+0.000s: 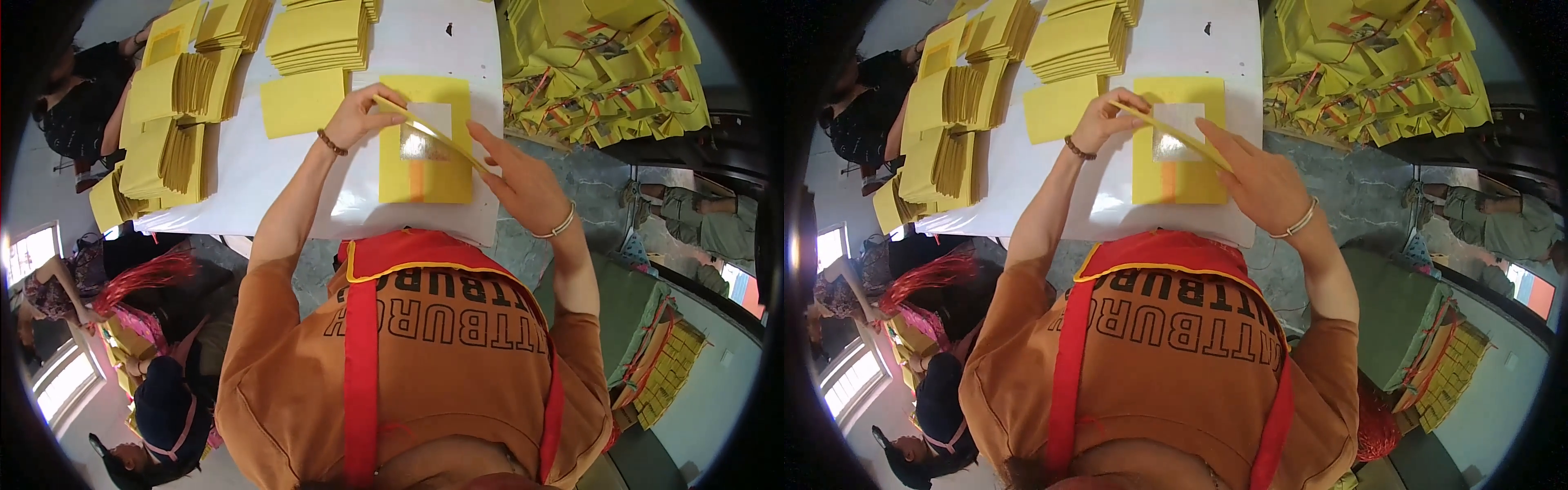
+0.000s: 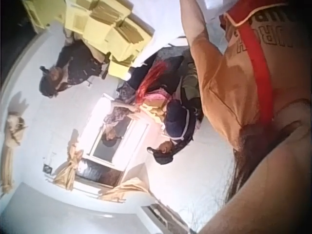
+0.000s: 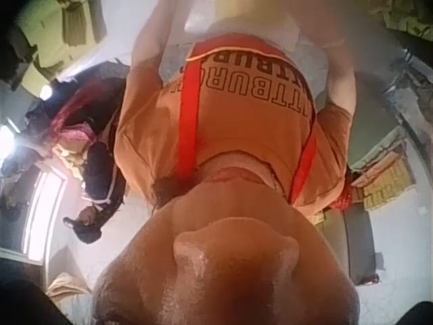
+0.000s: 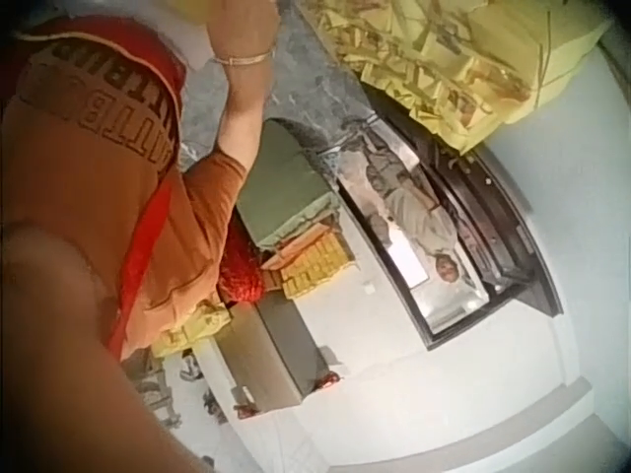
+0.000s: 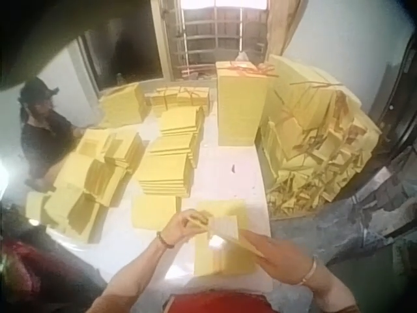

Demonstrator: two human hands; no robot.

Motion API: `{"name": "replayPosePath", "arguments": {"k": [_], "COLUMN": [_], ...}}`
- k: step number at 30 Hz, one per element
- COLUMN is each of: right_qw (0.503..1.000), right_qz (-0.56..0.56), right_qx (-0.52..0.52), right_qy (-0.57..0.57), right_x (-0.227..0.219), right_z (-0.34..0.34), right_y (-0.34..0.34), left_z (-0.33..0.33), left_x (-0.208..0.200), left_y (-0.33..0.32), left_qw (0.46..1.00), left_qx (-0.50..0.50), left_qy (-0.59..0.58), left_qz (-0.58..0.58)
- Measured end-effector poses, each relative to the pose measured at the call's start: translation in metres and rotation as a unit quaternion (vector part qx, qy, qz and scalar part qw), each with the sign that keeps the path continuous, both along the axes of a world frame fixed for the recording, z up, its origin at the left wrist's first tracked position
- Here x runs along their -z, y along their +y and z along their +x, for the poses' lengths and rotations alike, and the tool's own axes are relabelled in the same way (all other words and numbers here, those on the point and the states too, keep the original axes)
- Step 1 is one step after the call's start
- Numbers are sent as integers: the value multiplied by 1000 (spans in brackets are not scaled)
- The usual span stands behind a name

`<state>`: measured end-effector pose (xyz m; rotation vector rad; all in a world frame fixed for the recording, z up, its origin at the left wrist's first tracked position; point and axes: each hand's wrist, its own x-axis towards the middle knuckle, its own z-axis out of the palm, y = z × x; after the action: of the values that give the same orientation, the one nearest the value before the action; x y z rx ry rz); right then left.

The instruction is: Folding yellow paper sheets and placing silver foil rectangles on them for stacking.

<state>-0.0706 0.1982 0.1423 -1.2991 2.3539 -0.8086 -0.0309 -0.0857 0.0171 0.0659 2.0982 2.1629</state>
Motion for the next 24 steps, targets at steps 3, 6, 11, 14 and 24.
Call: {"name": "replayPosePath", "arguments": {"k": [3, 6, 11, 14, 24], "right_qw": [994, 983, 973, 985, 725], "right_qz": [64, 108, 162, 140, -238], "right_qx": [36, 41, 23, 35, 308], "right_qy": [81, 140, 160, 92, -568], "right_x": [15, 8, 33, 29, 125], "right_z": [6, 2, -12, -34, -37], "right_y": [6, -9, -31, -25, -6], "left_z": [13, 12, 11, 14, 55], "left_x": [11, 3, -2, -15, 6], "left_y": [14, 25, 24, 23, 51], "left_qw": [998, 997, 998, 970, 738], "left_qx": [-43, -56, 3, -135, -143], "left_qy": [48, 33, -66, 111, 372], "left_qz": [24, 34, -13, -169, -545]}}
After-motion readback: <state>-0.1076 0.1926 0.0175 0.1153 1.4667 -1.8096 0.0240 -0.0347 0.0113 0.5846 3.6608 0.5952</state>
